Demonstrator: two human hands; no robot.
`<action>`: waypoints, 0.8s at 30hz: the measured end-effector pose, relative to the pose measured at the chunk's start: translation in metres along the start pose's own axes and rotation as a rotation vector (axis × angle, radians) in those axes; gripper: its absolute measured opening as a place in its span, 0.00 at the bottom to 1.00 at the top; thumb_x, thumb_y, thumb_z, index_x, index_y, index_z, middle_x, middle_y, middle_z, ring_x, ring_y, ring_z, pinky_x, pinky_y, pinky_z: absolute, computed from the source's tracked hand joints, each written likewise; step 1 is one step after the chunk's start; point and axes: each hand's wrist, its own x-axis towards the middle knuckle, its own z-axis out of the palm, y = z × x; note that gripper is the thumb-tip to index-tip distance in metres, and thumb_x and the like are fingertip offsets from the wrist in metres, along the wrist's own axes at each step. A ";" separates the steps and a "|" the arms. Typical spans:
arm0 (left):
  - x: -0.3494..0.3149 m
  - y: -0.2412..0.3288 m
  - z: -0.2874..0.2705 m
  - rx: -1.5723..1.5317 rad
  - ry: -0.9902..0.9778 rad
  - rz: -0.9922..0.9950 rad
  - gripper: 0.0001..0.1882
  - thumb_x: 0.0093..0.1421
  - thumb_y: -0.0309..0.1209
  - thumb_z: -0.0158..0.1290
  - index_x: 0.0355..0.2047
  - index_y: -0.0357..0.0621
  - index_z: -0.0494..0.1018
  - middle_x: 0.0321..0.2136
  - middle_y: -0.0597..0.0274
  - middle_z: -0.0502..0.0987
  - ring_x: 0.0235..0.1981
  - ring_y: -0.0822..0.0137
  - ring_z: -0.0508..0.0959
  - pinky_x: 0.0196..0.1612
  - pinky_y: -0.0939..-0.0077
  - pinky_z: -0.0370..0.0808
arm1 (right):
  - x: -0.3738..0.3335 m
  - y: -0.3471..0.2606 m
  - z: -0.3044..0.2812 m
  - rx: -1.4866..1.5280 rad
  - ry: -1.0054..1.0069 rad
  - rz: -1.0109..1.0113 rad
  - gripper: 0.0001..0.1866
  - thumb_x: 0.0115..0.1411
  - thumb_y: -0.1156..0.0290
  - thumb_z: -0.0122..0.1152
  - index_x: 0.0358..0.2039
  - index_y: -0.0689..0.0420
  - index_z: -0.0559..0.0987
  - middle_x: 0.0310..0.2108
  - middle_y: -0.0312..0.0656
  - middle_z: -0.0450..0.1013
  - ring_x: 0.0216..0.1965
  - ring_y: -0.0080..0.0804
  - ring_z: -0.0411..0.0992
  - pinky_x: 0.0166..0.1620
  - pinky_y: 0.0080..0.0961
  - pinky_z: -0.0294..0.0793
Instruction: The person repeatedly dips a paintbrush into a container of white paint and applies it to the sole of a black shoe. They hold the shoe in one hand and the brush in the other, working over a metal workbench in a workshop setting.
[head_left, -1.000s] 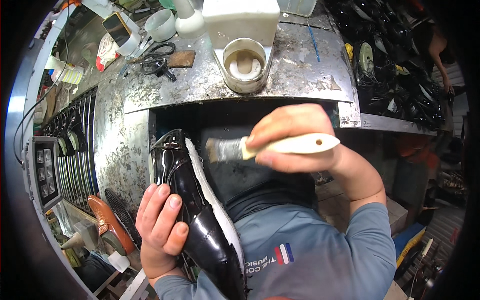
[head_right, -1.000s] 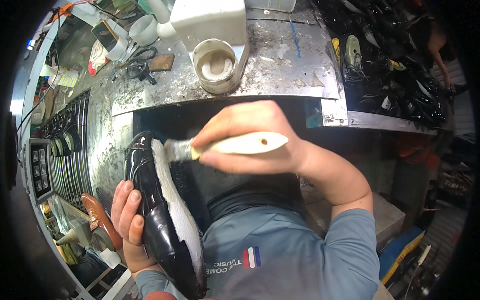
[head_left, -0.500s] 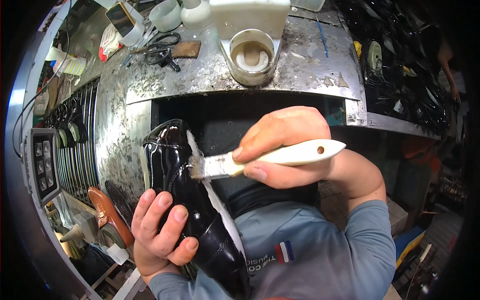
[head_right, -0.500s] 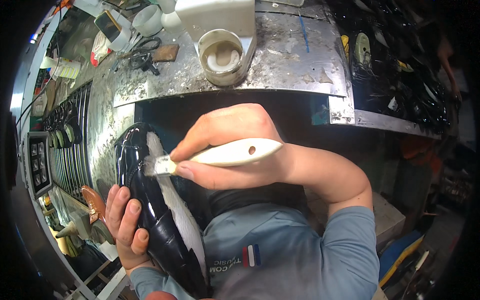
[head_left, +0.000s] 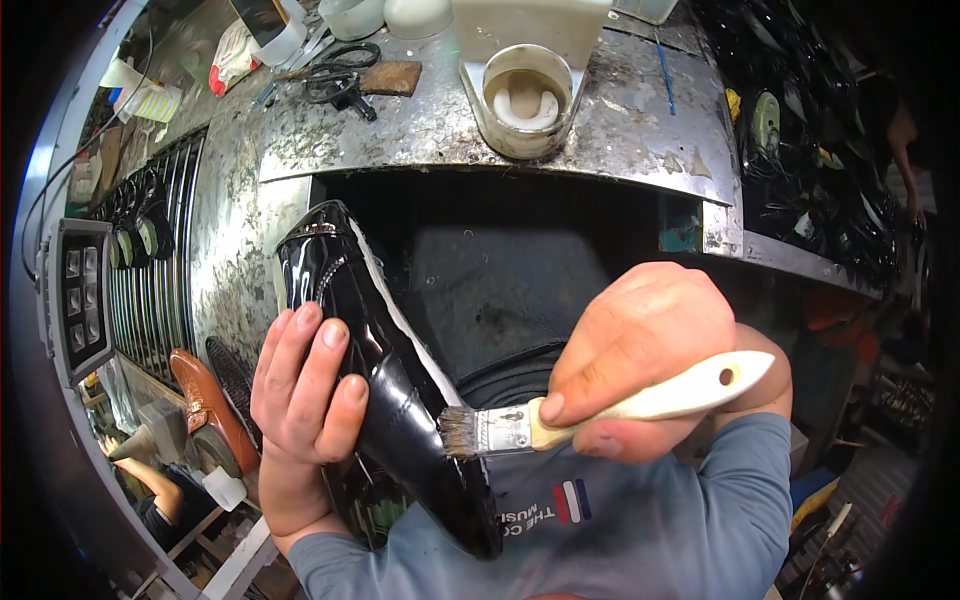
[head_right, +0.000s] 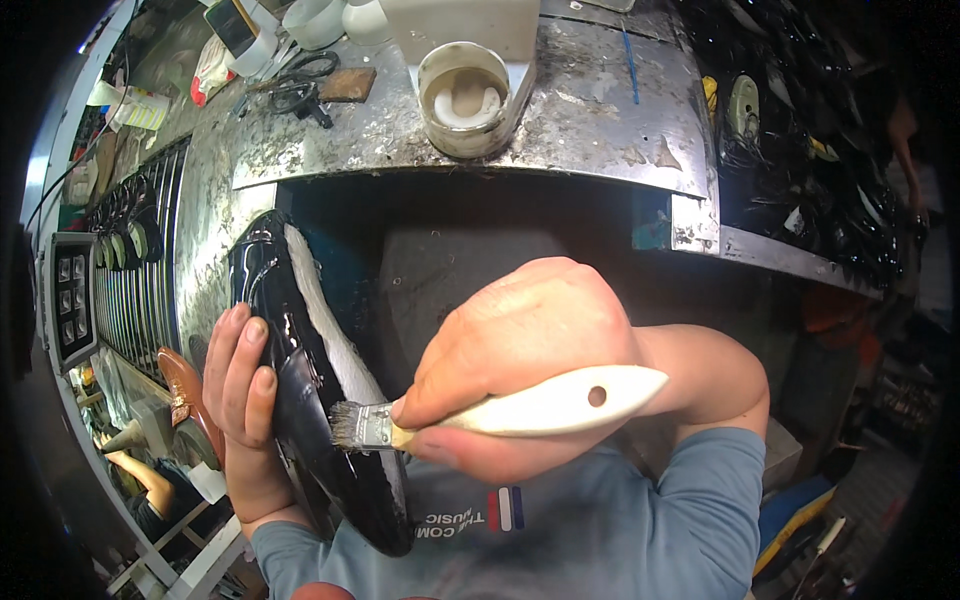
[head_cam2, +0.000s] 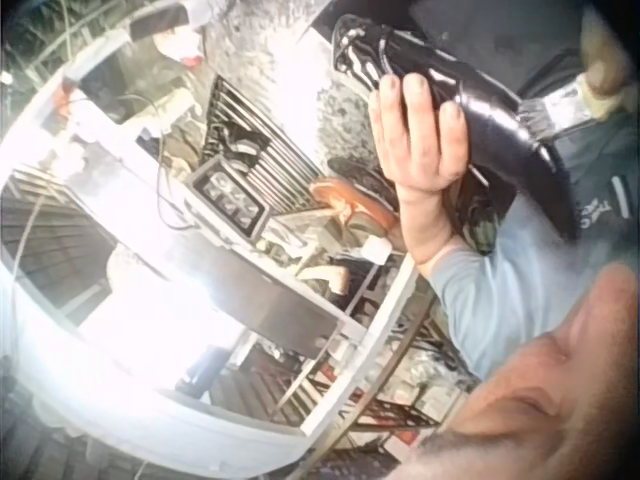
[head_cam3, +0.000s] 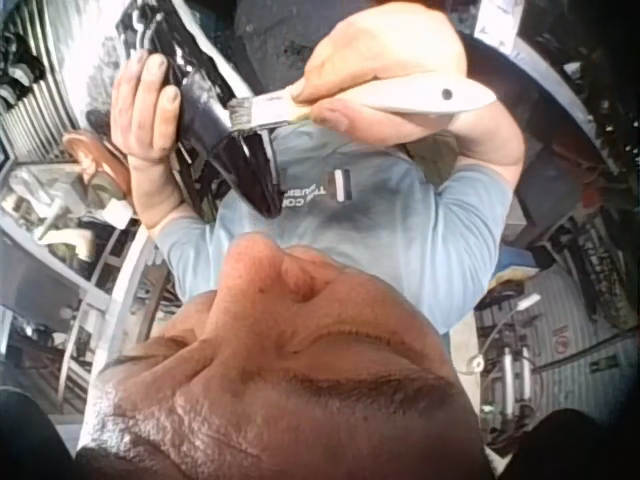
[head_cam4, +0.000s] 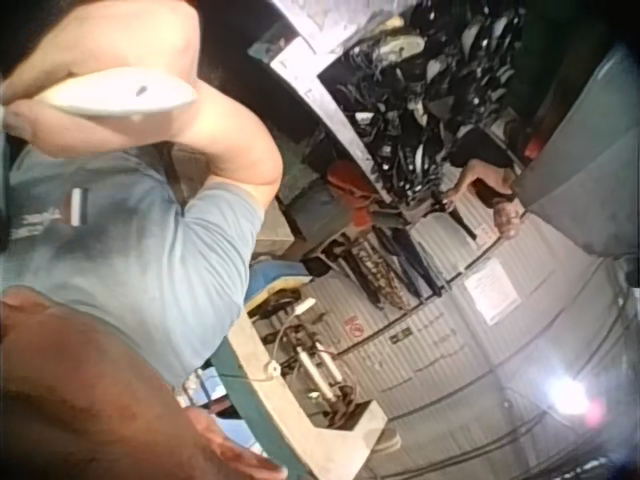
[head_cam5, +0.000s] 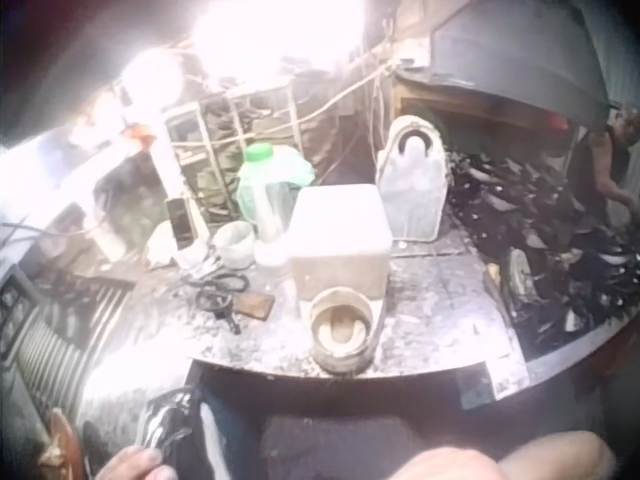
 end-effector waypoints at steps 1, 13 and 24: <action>0.000 -0.001 0.001 0.006 -0.001 -0.016 0.17 0.69 0.26 0.51 0.57 0.45 0.64 0.52 0.46 0.77 0.51 0.43 0.81 0.52 0.48 0.83 | 0.000 -0.002 0.000 -0.006 -0.007 0.001 0.09 0.55 0.71 0.74 0.34 0.61 0.87 0.26 0.41 0.82 0.24 0.32 0.81 0.26 0.23 0.81; -0.008 -0.010 0.015 -0.010 -0.011 -0.163 0.23 0.66 0.29 0.56 0.59 0.35 0.65 0.51 0.36 0.78 0.50 0.36 0.81 0.54 0.47 0.81 | 0.002 -0.021 -0.006 0.005 -0.092 0.016 0.10 0.54 0.71 0.75 0.36 0.61 0.87 0.28 0.41 0.82 0.24 0.30 0.81 0.26 0.21 0.80; -0.001 0.000 0.030 -0.169 0.051 -0.426 0.31 0.55 0.35 0.69 0.54 0.32 0.72 0.45 0.38 0.81 0.45 0.42 0.84 0.49 0.56 0.83 | 0.019 -0.036 -0.015 -0.023 -0.119 -0.004 0.10 0.53 0.74 0.76 0.36 0.63 0.87 0.30 0.44 0.82 0.28 0.31 0.82 0.29 0.22 0.82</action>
